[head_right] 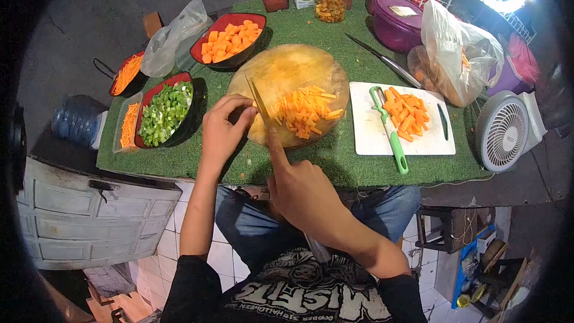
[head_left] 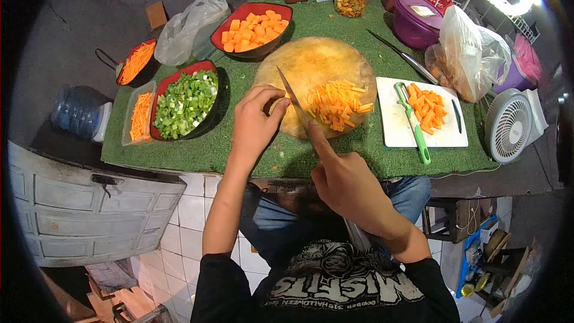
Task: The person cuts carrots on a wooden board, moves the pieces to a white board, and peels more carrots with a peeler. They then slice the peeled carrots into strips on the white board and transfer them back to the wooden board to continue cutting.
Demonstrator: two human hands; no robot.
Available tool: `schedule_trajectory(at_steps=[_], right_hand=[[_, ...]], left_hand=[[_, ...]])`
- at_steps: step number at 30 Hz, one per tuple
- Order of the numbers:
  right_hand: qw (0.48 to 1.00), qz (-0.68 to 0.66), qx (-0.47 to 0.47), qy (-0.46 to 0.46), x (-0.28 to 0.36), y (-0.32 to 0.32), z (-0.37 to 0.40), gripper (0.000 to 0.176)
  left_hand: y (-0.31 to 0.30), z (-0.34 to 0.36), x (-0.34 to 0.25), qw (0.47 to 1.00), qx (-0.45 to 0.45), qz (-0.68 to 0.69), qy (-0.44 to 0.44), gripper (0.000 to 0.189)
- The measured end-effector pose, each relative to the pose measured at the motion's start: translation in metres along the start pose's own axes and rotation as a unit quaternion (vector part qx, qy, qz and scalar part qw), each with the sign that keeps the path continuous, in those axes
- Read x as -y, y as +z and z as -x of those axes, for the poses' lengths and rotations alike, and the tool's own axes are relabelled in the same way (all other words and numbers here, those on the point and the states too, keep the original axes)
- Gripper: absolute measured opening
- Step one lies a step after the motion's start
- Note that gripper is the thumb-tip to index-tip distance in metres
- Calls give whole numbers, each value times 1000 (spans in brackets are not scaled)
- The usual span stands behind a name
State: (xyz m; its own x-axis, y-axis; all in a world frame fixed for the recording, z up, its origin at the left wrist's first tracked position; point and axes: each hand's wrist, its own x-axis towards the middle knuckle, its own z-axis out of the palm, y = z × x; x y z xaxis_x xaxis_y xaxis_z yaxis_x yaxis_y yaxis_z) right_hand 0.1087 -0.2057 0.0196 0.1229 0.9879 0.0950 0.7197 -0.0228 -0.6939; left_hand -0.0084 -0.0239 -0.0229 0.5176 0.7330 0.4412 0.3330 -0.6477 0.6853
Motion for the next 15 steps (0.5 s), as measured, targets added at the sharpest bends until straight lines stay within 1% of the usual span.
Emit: schedule_trajectory(at_steps=[4,6,10,12,13,15], right_hand=[[1000,4,6,4,0,2,-1,74],[1000,25,11,3,0,2,-1,76],[999,35,18,14,1,7,0,79],[996,88,22,18,5,12,0,81],[996,87,21,20,8,12,-2,81],[992,107,48,41,18,11,-3,82]], left_hand=[[2,0,6,1000,-4,-8,12,18],[3,0,9,999,-13,-22,32,18],[3,0,5,999,-11,-17,25,18],[3,0,4,999,-15,-1,32,17],[4,0,5,999,-13,0,32,17],[5,1,9,999,-22,5,45,15]])
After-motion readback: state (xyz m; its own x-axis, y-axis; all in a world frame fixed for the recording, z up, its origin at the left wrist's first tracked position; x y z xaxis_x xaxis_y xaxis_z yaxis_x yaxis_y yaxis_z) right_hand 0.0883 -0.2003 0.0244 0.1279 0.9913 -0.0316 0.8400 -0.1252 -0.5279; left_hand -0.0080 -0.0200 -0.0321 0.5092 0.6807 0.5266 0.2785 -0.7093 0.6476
